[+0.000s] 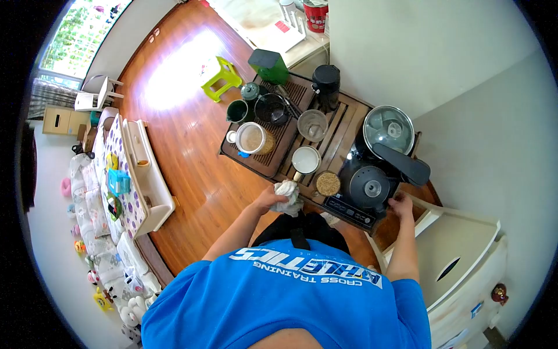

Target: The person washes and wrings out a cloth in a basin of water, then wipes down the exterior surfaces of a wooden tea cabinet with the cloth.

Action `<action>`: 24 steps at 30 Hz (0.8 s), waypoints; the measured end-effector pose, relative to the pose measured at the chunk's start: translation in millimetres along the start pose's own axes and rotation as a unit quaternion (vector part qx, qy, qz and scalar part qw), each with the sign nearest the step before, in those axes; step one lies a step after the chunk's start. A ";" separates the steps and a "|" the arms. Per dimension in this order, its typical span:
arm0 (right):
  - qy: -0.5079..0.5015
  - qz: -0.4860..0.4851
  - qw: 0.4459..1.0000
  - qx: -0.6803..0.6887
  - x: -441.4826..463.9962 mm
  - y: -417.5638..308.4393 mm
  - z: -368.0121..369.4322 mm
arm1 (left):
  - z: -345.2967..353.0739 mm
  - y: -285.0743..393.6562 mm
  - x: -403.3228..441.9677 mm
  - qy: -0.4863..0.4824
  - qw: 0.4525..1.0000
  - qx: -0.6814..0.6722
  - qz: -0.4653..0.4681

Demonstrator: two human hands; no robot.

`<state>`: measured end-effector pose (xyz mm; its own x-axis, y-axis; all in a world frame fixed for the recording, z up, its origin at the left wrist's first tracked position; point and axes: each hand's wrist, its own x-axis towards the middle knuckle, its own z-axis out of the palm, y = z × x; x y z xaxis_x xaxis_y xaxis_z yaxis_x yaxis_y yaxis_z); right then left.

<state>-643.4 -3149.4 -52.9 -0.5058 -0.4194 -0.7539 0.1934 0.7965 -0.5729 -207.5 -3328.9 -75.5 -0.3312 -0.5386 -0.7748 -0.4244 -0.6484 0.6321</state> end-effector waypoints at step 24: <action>0.137 -0.174 0.929 -0.298 16.4 12.8 0.2 | -100.0 28.3 -56.2 0.074 0.926 -0.359 0.096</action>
<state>-649.1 -3146.2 -72.6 -0.6605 -0.6356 -0.3996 -0.4801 0.7668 -0.4261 -116.7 -3370.8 -12.7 -0.2005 -0.7143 -0.6705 0.3163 -0.6949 0.6458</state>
